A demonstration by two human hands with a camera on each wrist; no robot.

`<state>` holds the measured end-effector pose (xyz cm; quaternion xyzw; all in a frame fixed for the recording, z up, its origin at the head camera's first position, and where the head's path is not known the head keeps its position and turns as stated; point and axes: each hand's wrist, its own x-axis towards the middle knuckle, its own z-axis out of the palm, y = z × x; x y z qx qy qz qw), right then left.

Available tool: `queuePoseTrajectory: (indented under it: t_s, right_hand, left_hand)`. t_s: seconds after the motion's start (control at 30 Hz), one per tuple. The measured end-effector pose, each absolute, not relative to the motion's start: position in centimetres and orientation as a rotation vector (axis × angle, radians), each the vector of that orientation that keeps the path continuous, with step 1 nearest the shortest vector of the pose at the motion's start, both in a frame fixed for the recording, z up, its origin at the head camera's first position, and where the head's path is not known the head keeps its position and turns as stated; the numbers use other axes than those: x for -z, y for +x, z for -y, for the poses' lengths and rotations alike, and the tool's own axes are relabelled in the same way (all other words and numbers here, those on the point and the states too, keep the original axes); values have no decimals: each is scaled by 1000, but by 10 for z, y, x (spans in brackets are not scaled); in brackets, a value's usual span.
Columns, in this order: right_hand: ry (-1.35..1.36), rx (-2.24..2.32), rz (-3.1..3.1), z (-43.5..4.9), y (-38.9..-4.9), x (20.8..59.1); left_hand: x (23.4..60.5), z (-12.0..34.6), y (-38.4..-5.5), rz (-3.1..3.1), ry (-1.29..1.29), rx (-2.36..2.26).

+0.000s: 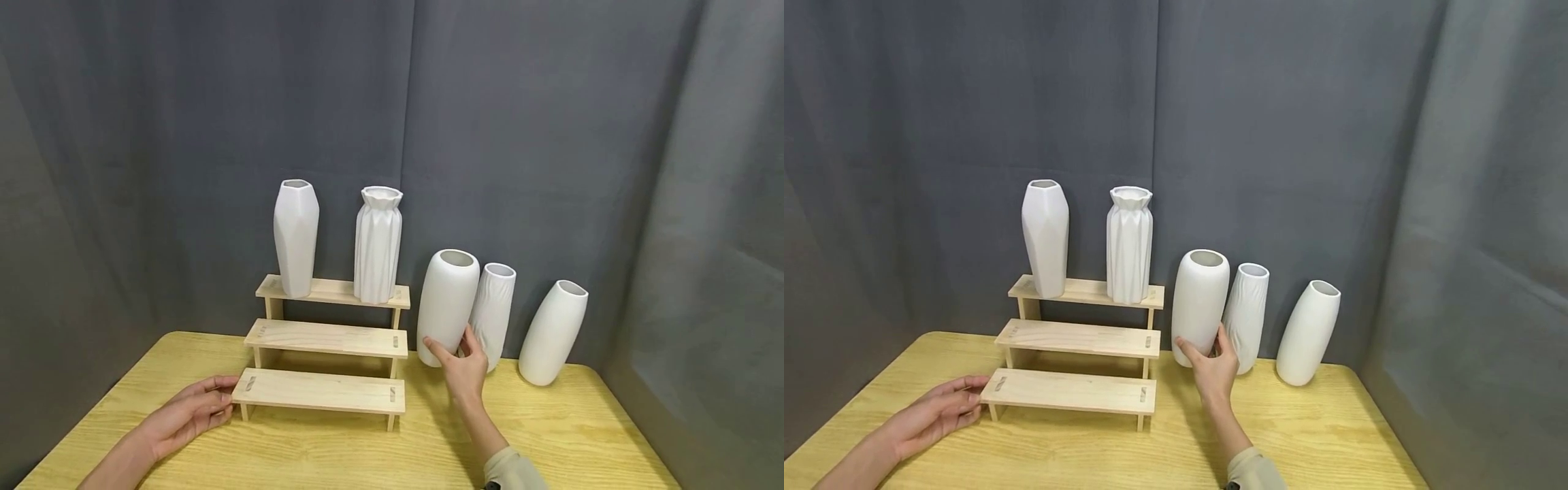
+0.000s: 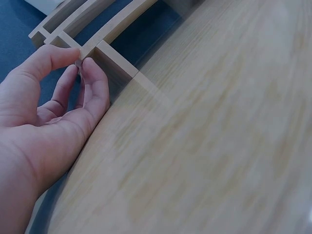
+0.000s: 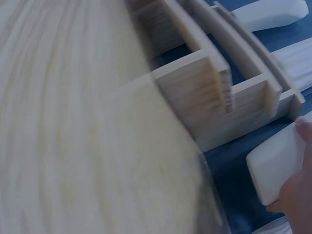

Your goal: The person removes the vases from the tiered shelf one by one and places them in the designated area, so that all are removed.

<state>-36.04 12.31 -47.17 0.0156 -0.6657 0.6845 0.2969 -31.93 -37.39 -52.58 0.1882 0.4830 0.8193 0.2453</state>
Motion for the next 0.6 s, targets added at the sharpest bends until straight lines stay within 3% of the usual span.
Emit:
queuePoseTrajectory:
  t_s: [0.6]
  right_hand:
    - [102, -1812, 1775, -125, -376, 494]
  left_hand:
    - [523, 374, -318, -1277, 486, -2253]
